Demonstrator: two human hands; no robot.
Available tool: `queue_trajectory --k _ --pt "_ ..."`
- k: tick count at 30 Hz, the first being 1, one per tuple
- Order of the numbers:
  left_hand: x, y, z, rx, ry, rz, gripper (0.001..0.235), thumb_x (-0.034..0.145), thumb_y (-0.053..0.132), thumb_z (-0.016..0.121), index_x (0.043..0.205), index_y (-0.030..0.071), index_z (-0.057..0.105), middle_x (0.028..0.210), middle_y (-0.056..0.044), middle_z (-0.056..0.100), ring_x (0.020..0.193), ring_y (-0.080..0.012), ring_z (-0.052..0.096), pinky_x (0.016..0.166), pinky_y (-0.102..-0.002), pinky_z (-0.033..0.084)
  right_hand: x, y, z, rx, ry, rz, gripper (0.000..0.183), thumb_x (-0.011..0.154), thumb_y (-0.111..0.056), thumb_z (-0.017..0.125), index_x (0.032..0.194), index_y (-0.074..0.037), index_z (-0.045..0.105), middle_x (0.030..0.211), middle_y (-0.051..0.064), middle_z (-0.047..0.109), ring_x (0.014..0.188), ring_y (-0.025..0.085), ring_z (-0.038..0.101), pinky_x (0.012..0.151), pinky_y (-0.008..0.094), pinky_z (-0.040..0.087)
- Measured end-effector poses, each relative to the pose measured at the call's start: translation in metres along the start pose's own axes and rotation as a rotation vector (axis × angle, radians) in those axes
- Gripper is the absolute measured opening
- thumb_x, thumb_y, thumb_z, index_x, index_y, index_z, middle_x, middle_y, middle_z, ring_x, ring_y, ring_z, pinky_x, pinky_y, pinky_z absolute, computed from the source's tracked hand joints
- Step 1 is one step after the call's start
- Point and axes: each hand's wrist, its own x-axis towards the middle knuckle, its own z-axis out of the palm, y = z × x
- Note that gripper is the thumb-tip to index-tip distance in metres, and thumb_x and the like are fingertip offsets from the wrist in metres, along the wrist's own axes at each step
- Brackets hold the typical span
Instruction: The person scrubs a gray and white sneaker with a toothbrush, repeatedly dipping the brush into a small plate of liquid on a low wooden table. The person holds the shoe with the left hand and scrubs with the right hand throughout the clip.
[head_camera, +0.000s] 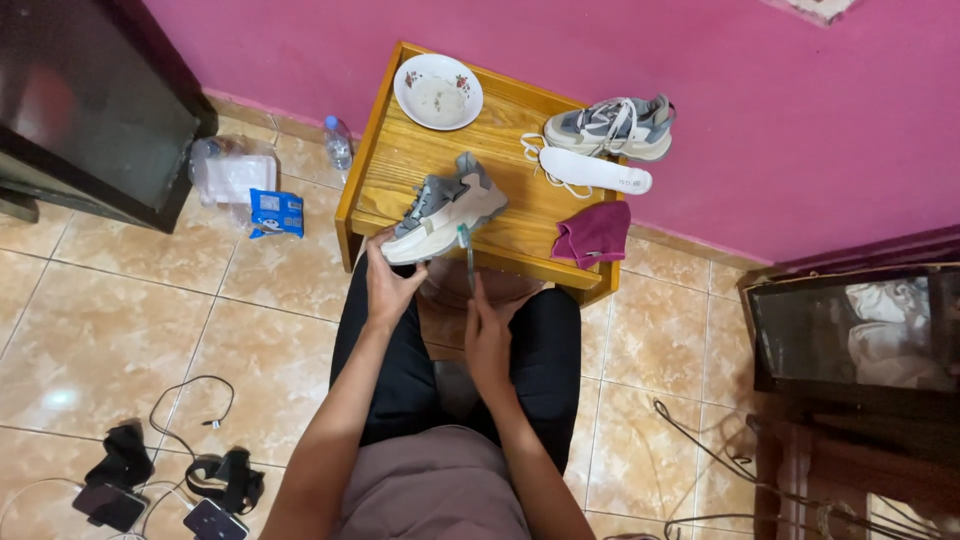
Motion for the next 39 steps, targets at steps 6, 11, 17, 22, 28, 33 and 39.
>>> queue_trajectory --k 6,11,17,22,28,33,39 --pt "-0.003 0.016 -0.004 0.013 -0.033 0.010 0.071 0.074 0.005 0.080 0.133 0.006 0.042 0.141 -0.026 0.050 0.136 -0.0505 0.046 0.114 -0.064 0.035 0.110 0.080 -0.006 -0.071 0.138 -0.046 0.049 0.109 -0.011 0.047 0.158 -0.016 0.042 0.134 0.022 0.064 0.122 0.033 0.064 0.106 0.050 0.050" --pt "-0.003 0.007 -0.001 0.030 -0.017 -0.018 0.072 0.073 0.007 0.081 0.134 0.007 0.043 0.142 -0.024 0.051 0.136 -0.0486 0.047 0.114 -0.063 0.037 0.063 0.035 -0.005 -0.094 0.045 -0.053 0.053 0.106 -0.008 0.048 0.158 -0.015 0.041 0.132 0.029 0.063 0.122 0.041 0.061 0.105 0.057 0.049" --pt "-0.002 0.005 0.001 0.036 -0.010 -0.048 0.074 0.074 0.010 0.082 0.135 0.010 0.042 0.143 -0.023 0.051 0.135 -0.0489 0.048 0.114 -0.063 0.038 -0.005 -0.022 -0.004 0.276 -0.103 0.074 0.049 0.108 -0.012 0.047 0.157 -0.014 0.043 0.147 0.023 0.053 0.128 0.036 0.057 0.112 0.050 0.041" --pt "0.001 0.016 0.001 0.041 -0.019 -0.087 0.077 0.071 0.012 0.083 0.135 0.013 0.041 0.144 -0.024 0.052 0.132 -0.0502 0.050 0.114 -0.061 0.039 -0.007 -0.020 0.007 0.446 -0.159 0.092 0.050 0.108 -0.009 0.045 0.158 -0.008 0.038 0.156 0.025 0.042 0.139 0.037 0.047 0.119 0.050 0.034" --pt "-0.004 0.017 -0.003 0.045 -0.025 -0.109 0.076 0.071 0.014 0.083 0.134 0.016 0.042 0.146 -0.021 0.052 0.131 -0.0485 0.052 0.113 -0.060 0.041 -0.014 0.030 0.032 -0.003 0.006 -0.240 0.050 0.105 0.001 0.051 0.154 -0.008 0.046 0.136 0.016 0.065 0.119 0.022 0.065 0.101 0.038 0.055" --pt "0.000 0.015 0.000 0.046 -0.015 -0.166 0.075 0.071 0.014 0.081 0.135 0.019 0.042 0.145 -0.021 0.053 0.130 -0.0492 0.052 0.112 -0.061 0.042 -0.008 0.007 0.027 0.024 0.010 -0.250 0.039 0.103 -0.003 0.054 0.142 -0.008 0.062 0.135 0.018 0.065 0.111 0.026 0.070 0.094 0.040 0.059" --pt "-0.001 0.027 -0.004 0.042 -0.029 -0.132 0.072 0.072 0.013 0.081 0.133 0.015 0.042 0.145 -0.022 0.052 0.130 -0.0512 0.051 0.111 -0.063 0.043 0.081 0.027 -0.015 -0.005 0.150 -0.041 0.044 0.109 -0.019 0.051 0.153 -0.019 0.051 0.123 0.022 0.069 0.099 0.033 0.073 0.077 0.039 0.061"
